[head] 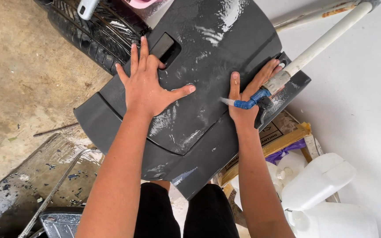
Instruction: The person holds a large black plastic cover under a running tap and scrubs its surfaces with both hands. They rotate the cover to rinse multiple sides and edges, then set it down on the floor while water continues to run over it.
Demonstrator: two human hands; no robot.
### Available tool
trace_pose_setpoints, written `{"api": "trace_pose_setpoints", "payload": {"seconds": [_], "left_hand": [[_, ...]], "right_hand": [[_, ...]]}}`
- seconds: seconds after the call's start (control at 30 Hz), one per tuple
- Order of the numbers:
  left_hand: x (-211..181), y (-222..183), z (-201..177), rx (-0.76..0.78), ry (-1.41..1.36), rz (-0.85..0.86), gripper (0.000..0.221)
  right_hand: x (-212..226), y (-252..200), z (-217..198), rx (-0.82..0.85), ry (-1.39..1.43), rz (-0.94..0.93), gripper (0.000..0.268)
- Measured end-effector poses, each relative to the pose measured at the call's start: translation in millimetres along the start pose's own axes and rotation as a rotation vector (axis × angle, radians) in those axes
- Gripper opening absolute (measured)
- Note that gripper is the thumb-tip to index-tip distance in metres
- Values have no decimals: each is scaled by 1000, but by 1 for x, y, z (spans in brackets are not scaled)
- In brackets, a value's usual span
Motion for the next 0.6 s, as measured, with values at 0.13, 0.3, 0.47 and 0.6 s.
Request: {"api": "trace_pose_setpoints", "payload": {"seconds": [0.13, 0.3, 0.47, 0.6], "left_hand": [[1, 0, -1, 15, 35, 18, 81], [-4, 2, 5, 23, 58, -27, 81], [-4, 0, 4, 29, 53, -25, 81], [-8, 0, 2, 43, 38, -48, 80]], "right_hand": [[13, -16, -1, 47, 1, 26, 83], [39, -63, 15, 114, -234, 157, 91], [49, -118, 27, 188, -233, 171, 89], [67, -146, 23, 259, -165, 172, 90]]}}
Point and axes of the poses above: each hand's wrist, its own y-axis towards the middle knuckle, its own z-axis out of the palm, x = y × z, the point moved 2 cm from there along y, towards the middle knuckle
